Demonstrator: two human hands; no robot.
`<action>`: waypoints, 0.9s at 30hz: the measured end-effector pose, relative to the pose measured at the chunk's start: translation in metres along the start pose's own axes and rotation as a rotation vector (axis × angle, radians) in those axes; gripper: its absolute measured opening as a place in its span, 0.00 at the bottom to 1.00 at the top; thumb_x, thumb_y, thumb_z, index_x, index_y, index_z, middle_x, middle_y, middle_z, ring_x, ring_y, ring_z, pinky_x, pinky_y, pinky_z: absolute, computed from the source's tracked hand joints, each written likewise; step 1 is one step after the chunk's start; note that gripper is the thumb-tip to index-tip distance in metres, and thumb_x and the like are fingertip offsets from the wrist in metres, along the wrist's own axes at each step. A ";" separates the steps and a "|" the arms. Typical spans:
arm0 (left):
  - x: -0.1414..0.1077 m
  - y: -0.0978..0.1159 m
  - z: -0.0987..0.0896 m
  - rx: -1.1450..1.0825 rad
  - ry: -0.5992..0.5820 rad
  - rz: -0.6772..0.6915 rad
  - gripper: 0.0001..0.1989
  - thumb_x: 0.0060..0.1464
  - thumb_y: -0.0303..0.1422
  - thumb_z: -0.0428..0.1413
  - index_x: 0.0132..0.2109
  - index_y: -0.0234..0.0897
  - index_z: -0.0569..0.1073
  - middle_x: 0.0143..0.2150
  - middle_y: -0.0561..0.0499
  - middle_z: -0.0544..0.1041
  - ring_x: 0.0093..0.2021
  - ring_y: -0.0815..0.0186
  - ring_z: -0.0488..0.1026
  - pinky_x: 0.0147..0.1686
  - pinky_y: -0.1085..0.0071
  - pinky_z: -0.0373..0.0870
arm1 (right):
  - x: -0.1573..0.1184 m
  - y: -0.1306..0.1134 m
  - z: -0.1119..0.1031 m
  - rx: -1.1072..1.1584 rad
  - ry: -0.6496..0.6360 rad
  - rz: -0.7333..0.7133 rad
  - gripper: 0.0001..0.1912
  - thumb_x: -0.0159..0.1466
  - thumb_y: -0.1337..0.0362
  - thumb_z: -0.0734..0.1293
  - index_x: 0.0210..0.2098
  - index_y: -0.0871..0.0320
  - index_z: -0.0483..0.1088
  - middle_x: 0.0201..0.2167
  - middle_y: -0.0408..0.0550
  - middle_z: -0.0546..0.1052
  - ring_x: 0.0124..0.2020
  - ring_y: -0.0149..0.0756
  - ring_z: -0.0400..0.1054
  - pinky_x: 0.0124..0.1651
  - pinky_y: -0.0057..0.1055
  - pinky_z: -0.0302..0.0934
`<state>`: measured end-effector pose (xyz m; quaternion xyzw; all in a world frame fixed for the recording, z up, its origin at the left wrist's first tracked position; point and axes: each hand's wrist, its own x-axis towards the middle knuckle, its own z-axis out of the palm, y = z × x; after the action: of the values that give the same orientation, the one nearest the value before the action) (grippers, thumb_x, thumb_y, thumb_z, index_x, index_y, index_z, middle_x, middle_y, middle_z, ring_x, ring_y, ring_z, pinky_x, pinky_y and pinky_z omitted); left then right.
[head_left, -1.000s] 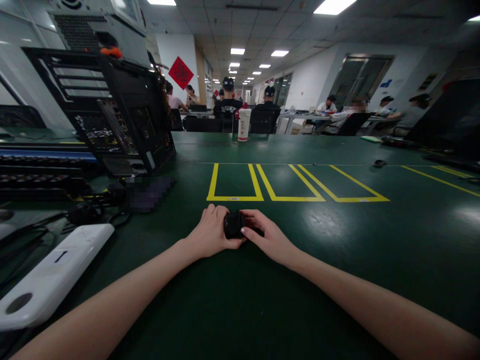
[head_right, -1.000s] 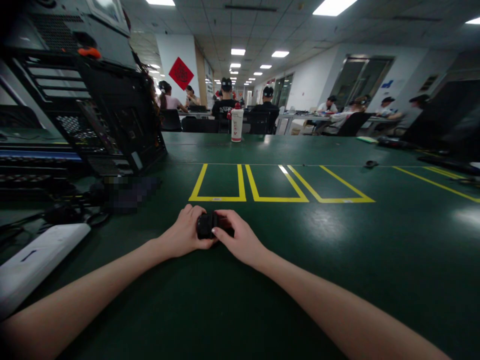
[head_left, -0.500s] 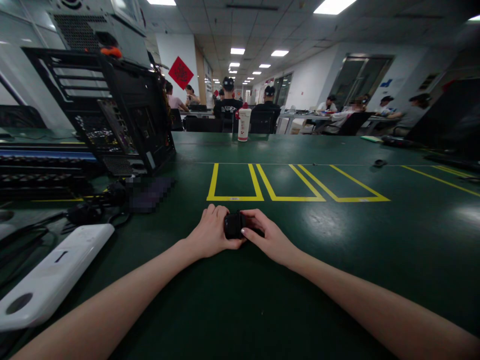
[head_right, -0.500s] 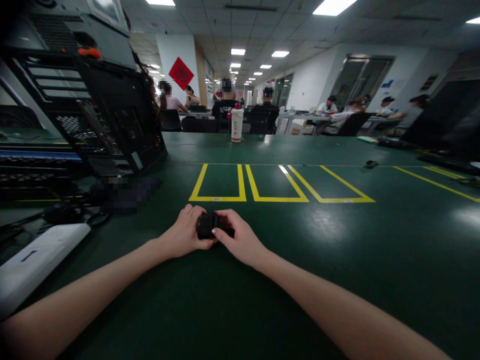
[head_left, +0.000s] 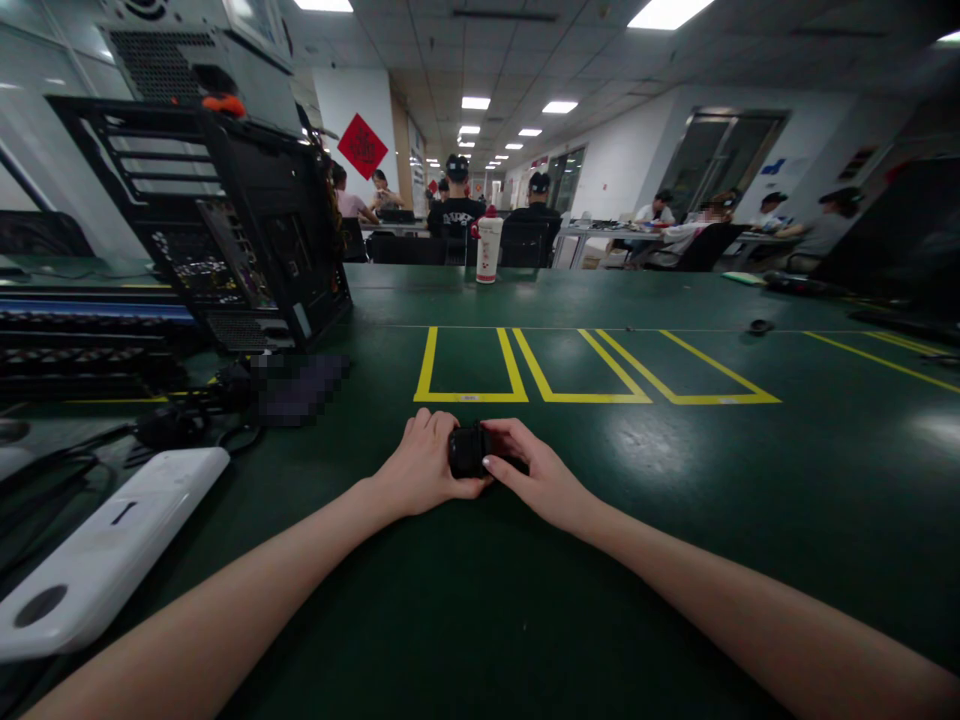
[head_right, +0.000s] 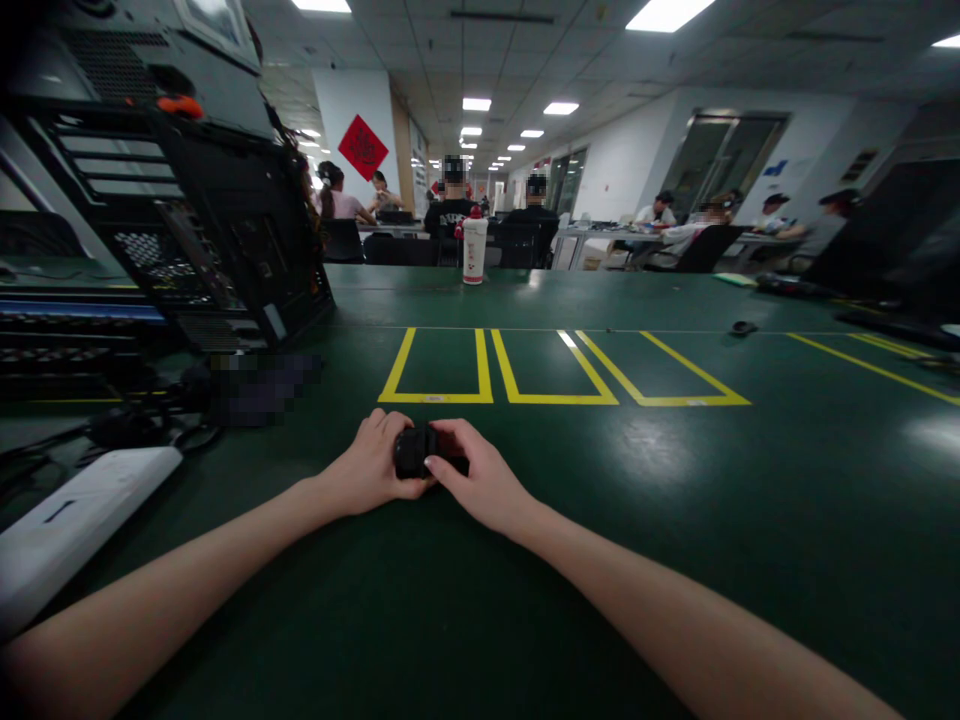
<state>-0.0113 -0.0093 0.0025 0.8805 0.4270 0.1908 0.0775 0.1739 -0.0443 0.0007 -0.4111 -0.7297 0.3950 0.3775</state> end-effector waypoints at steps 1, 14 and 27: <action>0.000 -0.001 0.000 0.003 0.004 0.007 0.26 0.43 0.51 0.52 0.40 0.33 0.63 0.37 0.46 0.65 0.37 0.58 0.61 0.36 0.62 0.61 | 0.000 0.000 0.000 0.001 -0.005 -0.014 0.18 0.59 0.67 0.62 0.48 0.54 0.57 0.47 0.48 0.65 0.49 0.36 0.63 0.54 0.43 0.57; 0.000 0.000 0.002 0.030 0.004 0.013 0.26 0.43 0.51 0.52 0.39 0.33 0.62 0.37 0.46 0.65 0.37 0.59 0.60 0.36 0.63 0.61 | 0.000 0.001 0.000 -0.009 0.009 -0.008 0.18 0.60 0.66 0.61 0.50 0.54 0.57 0.48 0.49 0.65 0.49 0.37 0.63 0.53 0.42 0.59; 0.000 0.000 0.000 -0.006 -0.013 -0.003 0.26 0.42 0.52 0.52 0.39 0.34 0.63 0.37 0.46 0.65 0.37 0.59 0.61 0.36 0.63 0.61 | 0.000 0.002 0.000 0.023 0.012 0.002 0.17 0.61 0.66 0.60 0.50 0.53 0.57 0.48 0.48 0.65 0.49 0.36 0.63 0.53 0.42 0.59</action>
<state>-0.0113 -0.0088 0.0025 0.8809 0.4272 0.1861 0.0833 0.1742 -0.0437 -0.0008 -0.4097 -0.7225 0.4012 0.3863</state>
